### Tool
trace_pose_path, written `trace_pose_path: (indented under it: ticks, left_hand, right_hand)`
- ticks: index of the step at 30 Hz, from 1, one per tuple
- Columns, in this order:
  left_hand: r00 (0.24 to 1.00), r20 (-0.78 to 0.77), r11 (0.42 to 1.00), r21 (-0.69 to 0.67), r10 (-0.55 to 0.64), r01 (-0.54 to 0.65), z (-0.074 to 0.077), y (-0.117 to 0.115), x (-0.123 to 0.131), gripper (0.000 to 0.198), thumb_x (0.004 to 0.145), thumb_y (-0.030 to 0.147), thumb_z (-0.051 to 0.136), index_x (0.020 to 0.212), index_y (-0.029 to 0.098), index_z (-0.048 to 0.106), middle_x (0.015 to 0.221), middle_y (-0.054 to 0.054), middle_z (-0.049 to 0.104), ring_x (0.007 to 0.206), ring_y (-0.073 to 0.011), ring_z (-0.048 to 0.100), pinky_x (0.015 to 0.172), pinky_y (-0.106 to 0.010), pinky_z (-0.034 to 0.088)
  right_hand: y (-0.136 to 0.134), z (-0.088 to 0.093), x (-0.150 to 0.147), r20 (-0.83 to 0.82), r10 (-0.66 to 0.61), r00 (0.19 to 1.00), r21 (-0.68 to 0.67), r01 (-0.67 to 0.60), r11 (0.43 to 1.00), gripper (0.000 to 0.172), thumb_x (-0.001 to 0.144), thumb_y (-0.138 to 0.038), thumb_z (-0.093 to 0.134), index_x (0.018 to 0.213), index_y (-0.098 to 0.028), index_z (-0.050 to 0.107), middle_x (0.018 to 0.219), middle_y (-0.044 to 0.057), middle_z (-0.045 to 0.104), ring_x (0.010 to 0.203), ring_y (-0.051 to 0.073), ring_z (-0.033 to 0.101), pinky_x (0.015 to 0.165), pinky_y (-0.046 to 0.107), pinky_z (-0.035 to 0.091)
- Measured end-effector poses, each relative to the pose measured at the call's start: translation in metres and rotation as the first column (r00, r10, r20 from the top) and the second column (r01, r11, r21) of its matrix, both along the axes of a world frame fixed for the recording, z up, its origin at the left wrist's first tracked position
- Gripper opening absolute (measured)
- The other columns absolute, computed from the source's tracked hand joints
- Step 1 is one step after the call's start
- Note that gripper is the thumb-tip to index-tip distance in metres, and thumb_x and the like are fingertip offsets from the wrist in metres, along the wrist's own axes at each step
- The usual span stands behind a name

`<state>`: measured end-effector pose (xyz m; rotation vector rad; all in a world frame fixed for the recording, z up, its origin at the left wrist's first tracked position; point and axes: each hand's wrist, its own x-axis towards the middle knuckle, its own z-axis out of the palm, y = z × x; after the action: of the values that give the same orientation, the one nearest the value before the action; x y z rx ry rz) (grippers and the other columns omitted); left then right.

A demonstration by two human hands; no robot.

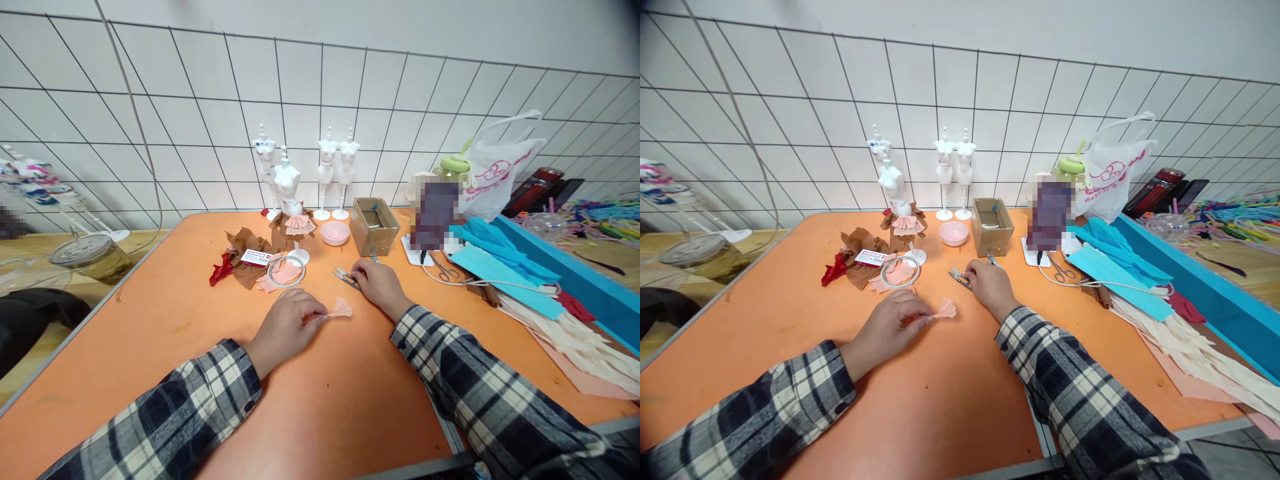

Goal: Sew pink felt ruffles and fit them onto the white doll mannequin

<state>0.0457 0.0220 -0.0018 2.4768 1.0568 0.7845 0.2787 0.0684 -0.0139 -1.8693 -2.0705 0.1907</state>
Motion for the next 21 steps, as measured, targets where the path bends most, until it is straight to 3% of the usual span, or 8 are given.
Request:
trace_pose_path:
  ticks: [4,8,11,14,18,21]
  left_hand:
    - [0.999,0.04,0.995,-0.096,0.035,-0.031,-0.003,-0.001,0.0,0.014,0.085,0.023,0.057,0.083,0.019,0.07,0.08,-0.004,0.069,0.076,-0.0172,0.06,0.071,-0.029,0.045]
    - [0.962,0.204,0.953,-0.278,0.184,-0.123,-0.009,0.006,-0.001,0.014,0.082,0.027,0.057,0.077,0.017,0.066,0.075,-0.002,0.068,0.068,-0.0147,0.06,0.062,-0.025,0.046]
    - [0.885,0.34,0.898,-0.408,0.318,-0.166,-0.009,0.012,-0.002,0.018,0.078,0.032,0.062,0.075,0.015,0.064,0.07,-0.001,0.067,0.063,-0.0135,0.059,0.058,-0.023,0.046]
    - [0.847,0.393,0.873,-0.463,0.359,-0.155,-0.007,0.014,-0.002,0.021,0.076,0.035,0.064,0.074,0.015,0.065,0.066,0.0,0.065,0.059,-0.0116,0.057,0.056,-0.021,0.045]
    - [0.853,0.401,0.869,-0.481,0.334,-0.114,-0.006,0.009,0.001,0.022,0.077,0.036,0.065,0.076,0.014,0.066,0.067,-0.001,0.065,0.06,-0.0118,0.057,0.057,-0.022,0.045]
    - [0.867,0.403,0.875,-0.479,0.292,-0.072,-0.007,0.005,0.004,0.02,0.077,0.034,0.065,0.078,0.014,0.067,0.07,-0.003,0.068,0.063,-0.0133,0.06,0.059,-0.023,0.047]
  right_hand:
    - [-0.006,0.002,-0.002,-0.059,0.026,0.998,0.04,-0.024,0.999,0.021,0.094,-0.031,0.048,0.097,-0.021,0.065,0.088,0.004,0.072,0.079,0.017,0.063,0.066,0.026,0.038]
    - [-0.02,0.009,-0.004,-0.359,0.083,0.929,0.145,-0.033,0.989,0.019,0.091,-0.03,0.051,0.093,-0.022,0.068,0.093,0.003,0.073,0.086,0.018,0.065,0.078,0.029,0.045]
    - [-0.041,0.014,-0.016,-0.673,0.066,0.736,0.024,-0.067,0.997,0.018,0.084,-0.035,0.059,0.088,-0.021,0.069,0.084,0.004,0.072,0.073,0.017,0.064,0.068,0.031,0.05]
    - [-0.06,0.016,-0.037,-0.885,-0.056,0.461,-0.204,-0.278,0.939,0.028,0.079,-0.037,0.063,0.1,-0.019,0.064,0.079,0.004,0.07,0.06,0.014,0.061,0.057,0.028,0.05]
    - [-0.069,0.015,-0.055,-0.94,-0.181,0.29,-0.275,-0.328,0.904,0.047,0.071,-0.033,0.071,0.108,-0.023,0.044,0.069,-0.003,0.068,0.049,0.01,0.055,0.045,0.022,0.046]
    - [-0.068,0.014,-0.058,-0.941,-0.243,0.236,-0.315,-0.34,0.886,0.054,0.07,-0.037,0.074,0.106,-0.023,0.036,0.07,-0.003,0.068,0.046,0.009,0.052,0.04,0.019,0.042]
